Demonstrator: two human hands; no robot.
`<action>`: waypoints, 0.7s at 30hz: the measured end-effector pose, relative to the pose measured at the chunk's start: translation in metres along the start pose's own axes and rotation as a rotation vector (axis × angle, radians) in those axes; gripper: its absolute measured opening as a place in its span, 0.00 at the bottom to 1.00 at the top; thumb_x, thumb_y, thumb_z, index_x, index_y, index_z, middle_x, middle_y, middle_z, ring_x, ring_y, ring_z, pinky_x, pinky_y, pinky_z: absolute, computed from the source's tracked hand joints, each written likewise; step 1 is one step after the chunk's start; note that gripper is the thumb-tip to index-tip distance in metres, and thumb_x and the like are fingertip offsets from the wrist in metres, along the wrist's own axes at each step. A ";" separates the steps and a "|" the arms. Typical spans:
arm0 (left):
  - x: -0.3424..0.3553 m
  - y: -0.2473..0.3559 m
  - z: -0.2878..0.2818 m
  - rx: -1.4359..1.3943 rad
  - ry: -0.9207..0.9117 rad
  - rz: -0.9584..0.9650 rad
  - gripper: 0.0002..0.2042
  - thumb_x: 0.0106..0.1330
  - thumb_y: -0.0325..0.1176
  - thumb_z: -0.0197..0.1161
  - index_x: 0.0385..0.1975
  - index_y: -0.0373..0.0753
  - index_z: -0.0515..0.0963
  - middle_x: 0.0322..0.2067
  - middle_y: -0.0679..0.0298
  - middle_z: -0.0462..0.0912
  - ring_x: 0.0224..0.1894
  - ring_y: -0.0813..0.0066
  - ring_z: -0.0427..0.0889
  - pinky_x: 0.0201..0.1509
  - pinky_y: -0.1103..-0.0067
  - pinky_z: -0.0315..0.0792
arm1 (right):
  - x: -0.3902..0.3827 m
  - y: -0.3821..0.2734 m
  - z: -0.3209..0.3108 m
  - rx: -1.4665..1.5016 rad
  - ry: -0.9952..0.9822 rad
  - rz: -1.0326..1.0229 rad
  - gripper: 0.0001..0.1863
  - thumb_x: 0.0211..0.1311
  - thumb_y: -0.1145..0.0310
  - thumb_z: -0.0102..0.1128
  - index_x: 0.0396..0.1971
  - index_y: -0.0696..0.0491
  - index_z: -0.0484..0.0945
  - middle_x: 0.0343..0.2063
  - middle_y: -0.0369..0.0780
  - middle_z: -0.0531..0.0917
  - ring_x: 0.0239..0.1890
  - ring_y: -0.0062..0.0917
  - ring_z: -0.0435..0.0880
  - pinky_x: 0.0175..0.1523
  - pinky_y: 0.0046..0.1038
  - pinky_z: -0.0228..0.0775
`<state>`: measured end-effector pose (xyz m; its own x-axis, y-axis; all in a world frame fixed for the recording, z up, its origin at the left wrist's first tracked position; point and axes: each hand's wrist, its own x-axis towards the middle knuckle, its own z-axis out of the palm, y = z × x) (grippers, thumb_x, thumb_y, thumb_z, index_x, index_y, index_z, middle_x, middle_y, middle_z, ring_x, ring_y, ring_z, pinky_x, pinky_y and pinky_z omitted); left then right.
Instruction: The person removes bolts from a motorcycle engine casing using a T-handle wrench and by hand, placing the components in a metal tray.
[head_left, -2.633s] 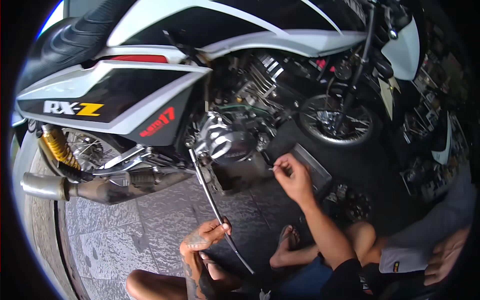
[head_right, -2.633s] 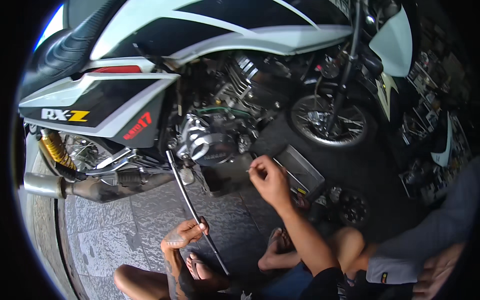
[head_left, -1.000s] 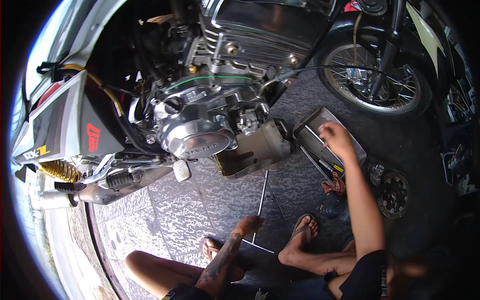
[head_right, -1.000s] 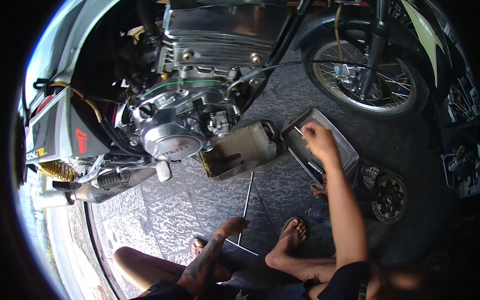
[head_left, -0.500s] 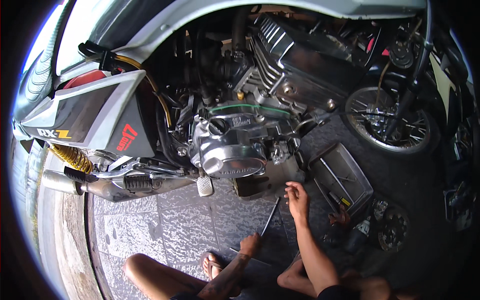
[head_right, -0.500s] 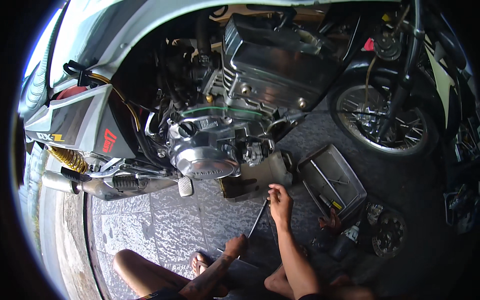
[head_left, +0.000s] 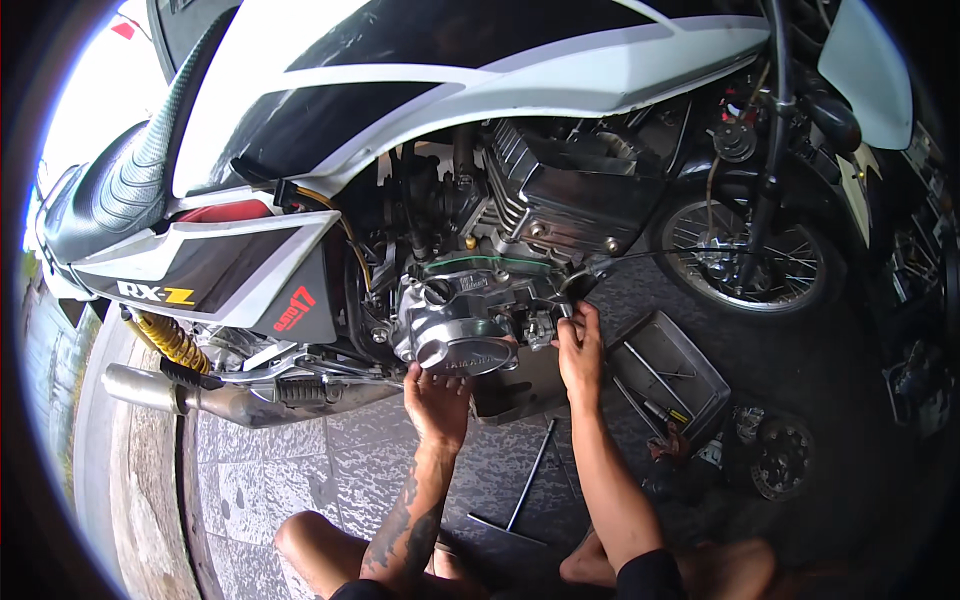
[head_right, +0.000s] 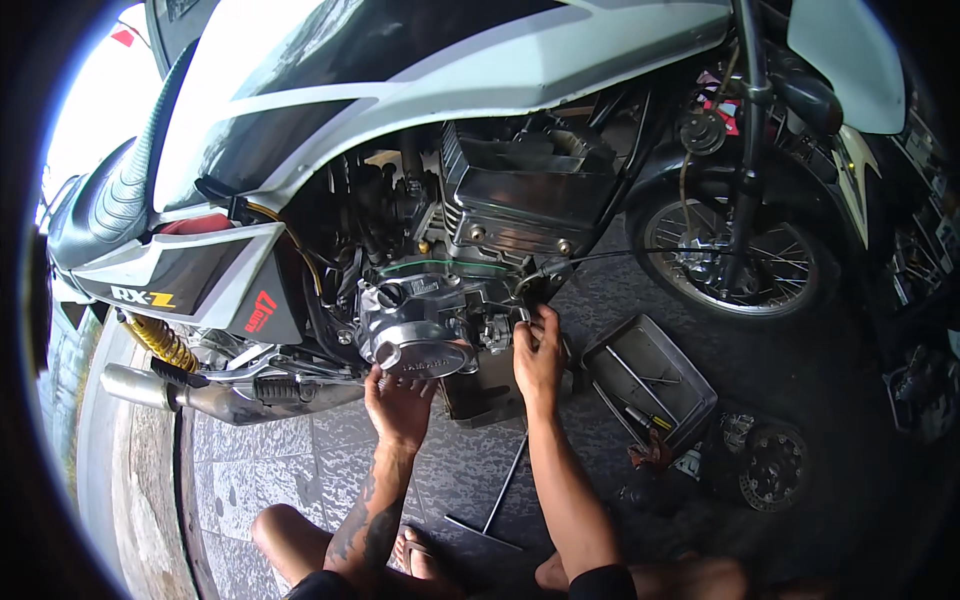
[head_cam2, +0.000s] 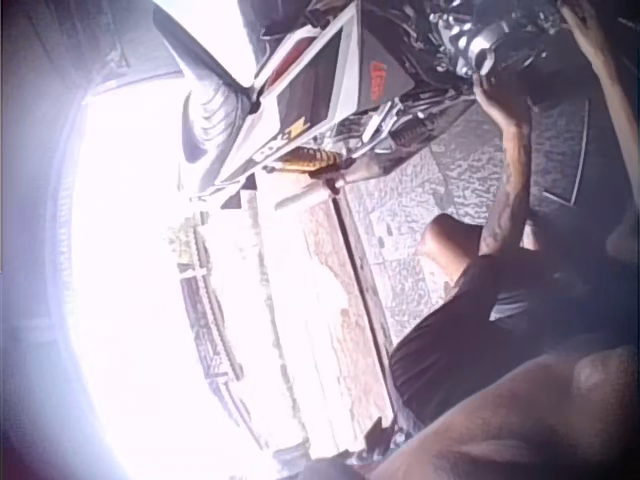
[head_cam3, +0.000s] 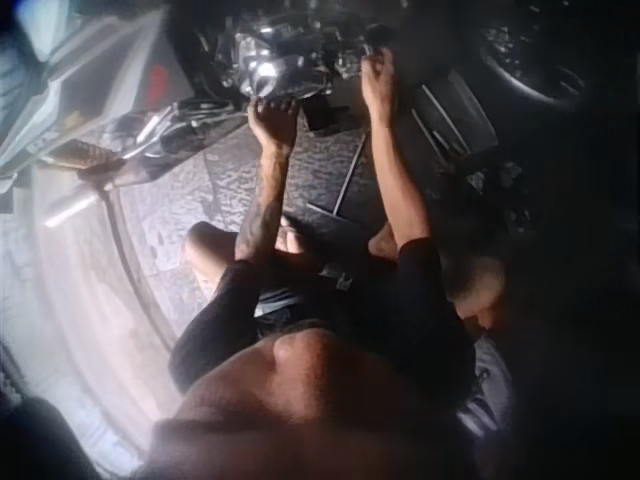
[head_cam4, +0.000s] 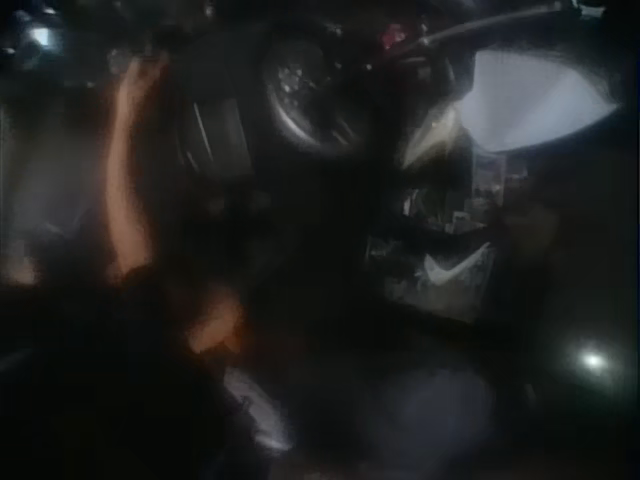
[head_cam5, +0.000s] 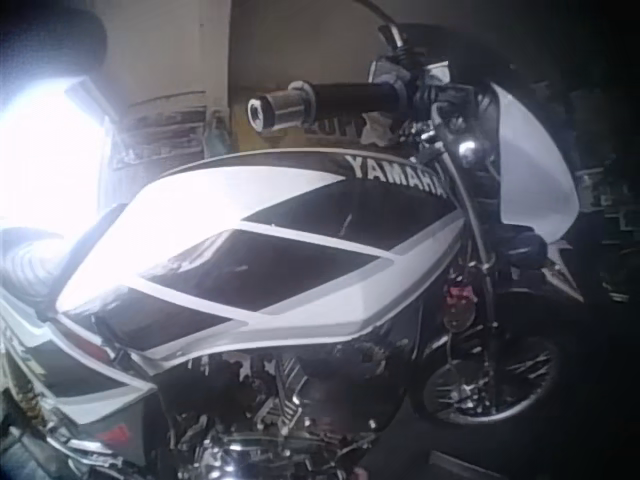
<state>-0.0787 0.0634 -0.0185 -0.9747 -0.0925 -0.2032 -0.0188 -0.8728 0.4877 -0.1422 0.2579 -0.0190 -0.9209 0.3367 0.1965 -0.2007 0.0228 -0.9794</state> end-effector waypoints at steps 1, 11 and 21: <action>0.002 0.004 -0.001 -0.008 -0.011 0.024 0.36 0.57 0.59 0.52 0.57 0.36 0.61 0.56 0.54 0.64 0.61 0.57 0.60 0.66 0.60 0.50 | 0.002 -0.006 0.002 -0.091 -0.022 -0.004 0.20 0.61 0.66 0.53 0.51 0.56 0.65 0.33 0.43 0.78 0.34 0.25 0.79 0.37 0.26 0.73; 0.009 0.016 0.014 0.125 0.088 -0.022 0.38 0.56 0.68 0.46 0.59 0.45 0.61 0.60 0.54 0.60 0.63 0.56 0.57 0.65 0.56 0.48 | 0.030 -0.069 -0.008 -0.940 -0.304 -0.067 0.26 0.55 0.60 0.49 0.51 0.60 0.64 0.31 0.59 0.79 0.38 0.54 0.77 0.46 0.47 0.69; 0.015 0.009 -0.001 0.204 0.083 0.025 0.33 0.64 0.64 0.34 0.60 0.46 0.59 0.63 0.56 0.56 0.64 0.55 0.55 0.65 0.54 0.50 | 0.030 -0.066 -0.013 -0.980 -0.290 -0.216 0.17 0.58 0.63 0.47 0.41 0.61 0.71 0.28 0.58 0.79 0.33 0.52 0.78 0.43 0.46 0.70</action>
<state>-0.0934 0.0535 -0.0178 -0.9539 -0.1593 -0.2542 -0.0479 -0.7555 0.6534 -0.1527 0.2788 0.0511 -0.9686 -0.0012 0.2487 -0.1308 0.8530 -0.5053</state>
